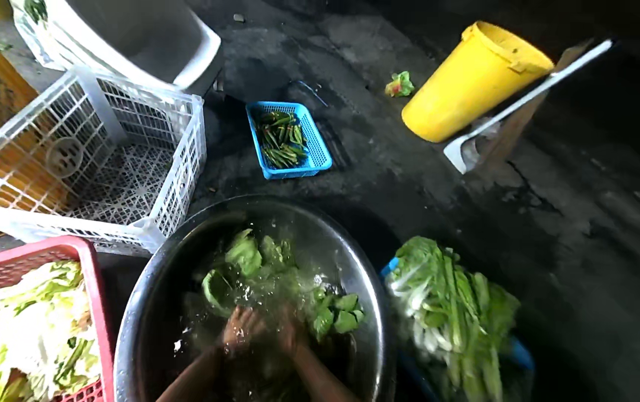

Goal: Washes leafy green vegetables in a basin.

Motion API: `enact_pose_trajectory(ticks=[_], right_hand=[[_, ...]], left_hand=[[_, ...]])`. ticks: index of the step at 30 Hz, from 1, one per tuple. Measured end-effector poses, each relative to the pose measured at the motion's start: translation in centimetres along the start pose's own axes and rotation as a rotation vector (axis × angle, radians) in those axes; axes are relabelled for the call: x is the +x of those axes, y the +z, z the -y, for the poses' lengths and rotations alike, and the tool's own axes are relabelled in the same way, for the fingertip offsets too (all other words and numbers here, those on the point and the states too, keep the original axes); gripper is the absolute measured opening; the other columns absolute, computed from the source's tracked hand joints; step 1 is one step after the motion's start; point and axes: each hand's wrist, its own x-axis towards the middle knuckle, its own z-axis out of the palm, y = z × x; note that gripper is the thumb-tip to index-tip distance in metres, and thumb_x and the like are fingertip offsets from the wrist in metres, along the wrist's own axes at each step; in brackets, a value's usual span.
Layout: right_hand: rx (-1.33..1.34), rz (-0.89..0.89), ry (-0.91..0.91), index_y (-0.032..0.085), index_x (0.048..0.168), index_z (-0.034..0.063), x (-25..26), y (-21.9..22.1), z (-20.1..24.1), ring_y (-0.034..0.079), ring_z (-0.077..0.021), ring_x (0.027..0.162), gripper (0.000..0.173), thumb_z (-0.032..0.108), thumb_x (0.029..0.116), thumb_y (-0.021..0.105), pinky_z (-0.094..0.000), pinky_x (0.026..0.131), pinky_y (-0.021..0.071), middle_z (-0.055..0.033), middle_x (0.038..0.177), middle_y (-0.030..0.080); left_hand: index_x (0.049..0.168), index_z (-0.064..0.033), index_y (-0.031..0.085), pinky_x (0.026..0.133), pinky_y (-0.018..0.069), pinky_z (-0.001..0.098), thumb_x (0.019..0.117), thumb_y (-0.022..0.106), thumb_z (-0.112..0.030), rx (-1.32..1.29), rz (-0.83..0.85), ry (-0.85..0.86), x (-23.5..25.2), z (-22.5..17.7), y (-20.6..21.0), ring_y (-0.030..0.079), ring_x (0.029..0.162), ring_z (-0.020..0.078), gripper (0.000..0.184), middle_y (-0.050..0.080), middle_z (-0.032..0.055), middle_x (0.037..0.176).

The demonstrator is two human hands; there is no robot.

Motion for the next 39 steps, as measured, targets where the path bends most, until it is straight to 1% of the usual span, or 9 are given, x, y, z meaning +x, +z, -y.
enact_pose_trajectory(ticks=[3,5,8,11,15,23,29,34,39], right_hand=[[-0.256,0.136,-0.192,0.042,0.153,-0.0041,-0.6,-2.2,1.3,0.034,-0.0410,0.151,0.049,0.001,0.1041,0.047,-0.0540,0.124,0.0259,-0.0261,0.162,0.034],[-0.386,0.152,-0.300,0.049,0.152,0.0101,-0.3,-4.2,1.2,0.040,-0.0412,0.146,0.062,-0.005,0.0925,0.060,-0.0610,0.121,0.0292,-0.0218,0.157,0.044],[-0.300,0.135,-0.384,0.055,0.144,0.0102,-2.7,-10.1,2.5,0.057,-0.0415,0.130,0.060,-0.004,0.0876,0.070,-0.0612,0.110,0.0436,-0.0234,0.141,0.058],[-0.115,0.060,-0.474,0.056,0.142,0.0066,-8.1,-17.7,4.7,0.058,-0.0369,0.129,0.055,0.002,0.0895,0.074,-0.0549,0.109,0.0459,-0.0218,0.139,0.059],[-0.016,-0.134,-0.645,0.062,0.134,0.0034,-13.0,-23.1,5.4,0.052,-0.0321,0.134,0.053,0.012,0.0858,0.080,-0.0465,0.115,0.0401,-0.0208,0.140,0.057],[-0.259,-0.211,-0.617,0.018,0.166,0.0336,-17.5,-25.1,6.5,0.063,-0.0408,0.114,0.094,0.014,0.0926,0.074,-0.0592,0.092,0.0519,-0.0243,0.148,0.049],[-0.067,-0.393,-0.612,0.051,0.152,0.0219,-19.0,-27.8,-2.5,0.063,-0.0329,0.121,0.069,0.014,0.0891,0.079,-0.0540,0.100,0.0529,-0.0175,0.139,0.061],[0.059,-0.686,-0.446,0.057,0.144,0.0154,-23.9,-30.5,-13.5,0.064,-0.0239,0.122,0.061,0.013,0.0876,0.079,-0.0481,0.103,0.0542,-0.0122,0.137,0.063],[-0.027,-1.131,-0.056,0.051,0.147,0.0067,-29.7,-33.2,-24.5,0.061,-0.0433,0.122,0.067,0.010,0.0868,0.081,-0.0672,0.099,0.0492,-0.0250,0.139,0.058]], left_hand=[[0.147,-0.0054,0.055,0.116,0.0257,0.0701,0.1030,0.052,-0.005,-0.003,0.029,0.006,-0.7,0.1,0.4,0.037,0.146,0.0500,0.044,0.046,0.0252,0.154],[0.152,-0.0103,0.050,0.121,0.0295,0.0588,0.1067,0.049,-0.013,-0.038,0.129,-0.142,-0.2,0.0,-2.2,0.039,0.147,0.0418,0.045,0.044,0.0203,0.158],[0.146,-0.0111,0.055,0.111,0.0424,0.0612,0.1017,0.061,-0.020,-0.103,0.114,-0.311,0.6,-0.7,-6.1,0.053,0.135,0.0426,0.046,0.054,0.0199,0.149],[0.146,-0.0013,0.053,0.113,0.0425,0.0559,0.0883,0.081,-0.020,-0.351,-0.149,-0.205,-1.4,-2.3,-11.1,0.056,0.132,0.0392,0.066,0.056,0.0242,0.144],[0.140,0.0066,0.051,0.105,0.0520,0.0329,0.0834,0.082,-0.018,-0.720,-0.535,0.068,-4.0,-7.1,-16.1,0.063,0.120,0.0160,0.069,0.063,0.0175,0.133],[0.155,0.0010,0.037,0.114,0.0429,0.0413,0.0908,0.076,-0.023,-0.414,-0.421,0.138,-1.9,-18.7,-19.4,0.054,0.135,0.0267,0.079,0.052,0.0222,0.148],[0.159,0.0022,0.025,0.113,0.0452,0.0439,0.0887,0.080,-0.024,-0.363,-0.303,0.287,3.5,-25.8,-17.8,0.054,0.136,0.0308,0.093,0.049,0.0242,0.150],[0.165,-0.0070,0.008,0.118,0.0405,0.0461,0.0846,0.083,-0.030,-0.509,-0.329,0.509,7.5,-31.6,-16.0,0.042,0.146,0.0297,0.113,0.033,0.0236,0.162],[0.165,-0.0099,0.016,0.113,0.0454,0.0482,0.0887,0.077,-0.037,-0.468,-0.434,0.366,7.0,-25.7,-17.2,0.042,0.146,0.0310,0.101,0.034,0.0198,0.163]])
